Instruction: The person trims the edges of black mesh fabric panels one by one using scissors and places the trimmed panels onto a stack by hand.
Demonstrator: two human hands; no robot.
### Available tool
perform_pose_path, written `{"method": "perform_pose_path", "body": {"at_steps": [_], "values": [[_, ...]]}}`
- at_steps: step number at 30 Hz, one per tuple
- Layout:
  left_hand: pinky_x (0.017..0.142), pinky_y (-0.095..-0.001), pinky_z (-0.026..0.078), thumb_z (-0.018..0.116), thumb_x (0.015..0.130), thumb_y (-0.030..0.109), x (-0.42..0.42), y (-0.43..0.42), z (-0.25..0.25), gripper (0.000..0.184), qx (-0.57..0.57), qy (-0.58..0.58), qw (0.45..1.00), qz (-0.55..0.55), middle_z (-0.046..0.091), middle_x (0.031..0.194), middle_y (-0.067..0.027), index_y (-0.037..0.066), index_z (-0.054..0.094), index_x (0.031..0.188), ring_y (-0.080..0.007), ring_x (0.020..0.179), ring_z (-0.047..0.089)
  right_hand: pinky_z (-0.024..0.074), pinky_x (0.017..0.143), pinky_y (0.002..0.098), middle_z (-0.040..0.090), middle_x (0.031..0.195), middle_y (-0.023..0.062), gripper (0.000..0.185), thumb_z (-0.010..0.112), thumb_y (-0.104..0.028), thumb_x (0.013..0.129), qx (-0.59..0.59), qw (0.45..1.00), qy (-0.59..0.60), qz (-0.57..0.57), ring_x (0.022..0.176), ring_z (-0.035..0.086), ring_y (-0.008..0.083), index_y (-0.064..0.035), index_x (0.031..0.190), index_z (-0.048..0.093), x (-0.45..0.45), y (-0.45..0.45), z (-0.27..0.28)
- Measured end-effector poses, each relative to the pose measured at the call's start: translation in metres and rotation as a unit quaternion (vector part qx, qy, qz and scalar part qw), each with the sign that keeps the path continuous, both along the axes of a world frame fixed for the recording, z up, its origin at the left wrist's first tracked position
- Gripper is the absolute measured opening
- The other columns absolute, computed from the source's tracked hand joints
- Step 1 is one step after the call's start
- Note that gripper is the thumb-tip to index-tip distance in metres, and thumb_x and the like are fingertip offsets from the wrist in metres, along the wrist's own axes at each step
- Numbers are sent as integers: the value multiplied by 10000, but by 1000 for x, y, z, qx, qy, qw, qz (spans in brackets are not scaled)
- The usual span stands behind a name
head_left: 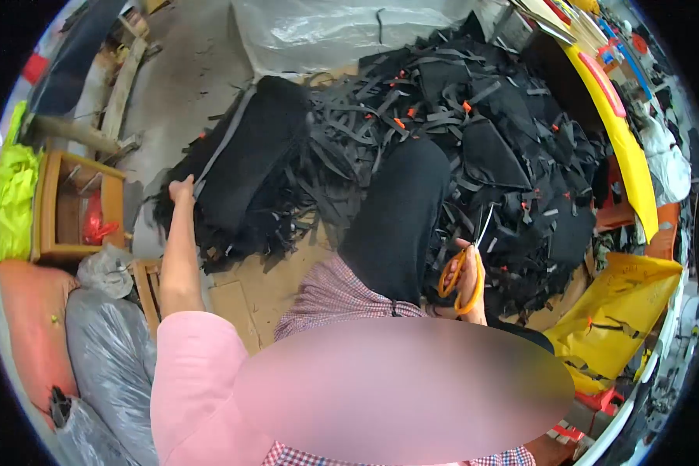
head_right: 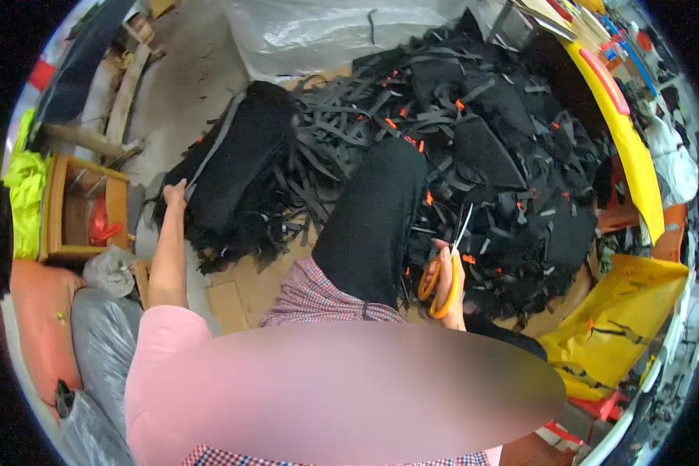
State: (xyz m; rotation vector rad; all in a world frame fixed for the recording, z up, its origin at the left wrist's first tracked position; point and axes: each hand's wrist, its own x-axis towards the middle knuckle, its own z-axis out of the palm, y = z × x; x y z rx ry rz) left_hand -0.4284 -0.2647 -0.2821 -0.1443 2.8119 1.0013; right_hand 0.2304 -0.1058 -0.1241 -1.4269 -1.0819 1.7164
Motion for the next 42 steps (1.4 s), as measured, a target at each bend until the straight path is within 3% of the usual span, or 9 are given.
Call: {"method": "perform_pose_path", "body": {"at_steps": [3,12,14,17,25,29,34,38,42], "values": [[787,-446,499,803,723,333,-35,-27,-42,507,89,89,992,3,691,824,-244,-144,664,824,-305,823,674,374,480,222,449,658,-35,320,513,-348,1001,-28,998,-19,-49,520,437,66,-78,1161,578,3,0,5],[746,-522,502,659,835,521,-37,-85,37,717,227,-101,968,39,619,1053,-276,-142,559,1089,-426,924,601,392,492,218,494,705,-22,357,579,-348,961,28,993,-112,24,555,464,58,-70,1185,558,11,6,-3],[696,-482,508,632,861,521,-53,-77,44,693,-142,99,982,-71,644,1019,-246,-95,565,1172,-365,863,624,424,515,257,581,764,29,441,609,-400,929,25,989,-141,38,605,538,93,-27,1160,571,12,10,15],[888,-526,472,561,849,650,53,2,79,881,-320,527,756,-220,525,1262,-310,-64,422,1345,-412,1137,540,491,682,302,641,874,101,534,669,-431,883,62,979,-182,65,758,615,165,-13,1199,568,23,21,16],[1038,-739,203,688,784,555,119,147,58,803,-401,47,765,-502,414,1452,-198,131,457,1426,-413,1333,398,508,770,284,674,954,89,637,806,-365,773,168,960,-224,17,856,629,142,-7,1243,568,105,35,18],[934,-421,449,651,882,353,170,262,137,519,-57,216,699,-680,631,1125,-244,-18,583,1239,-372,1080,598,471,690,245,603,847,6,460,772,-290,814,111,952,-246,-141,760,564,82,-61,1182,619,177,54,61],[856,-274,508,590,942,122,465,375,227,287,88,-32,528,-844,694,1082,-101,-7,633,1194,-144,981,652,382,506,228,439,650,-41,371,671,-238,906,51,924,112,-363,528,415,69,-118,1233,542,243,71,56],[789,-271,554,604,926,105,662,404,149,257,95,-321,349,-875,710,1004,-121,-21,664,1143,-143,876,680,391,552,247,485,765,24,366,600,-270,957,36,889,280,-359,660,473,110,-84,1263,525,256,59,69],[769,-294,577,681,848,24,813,414,39,351,192,-513,456,-702,697,963,-170,-115,593,1158,-211,838,691,399,563,255,492,761,28,369,565,-267,977,46,882,289,-371,659,480,117,-81,1289,502,265,46,71]]}}
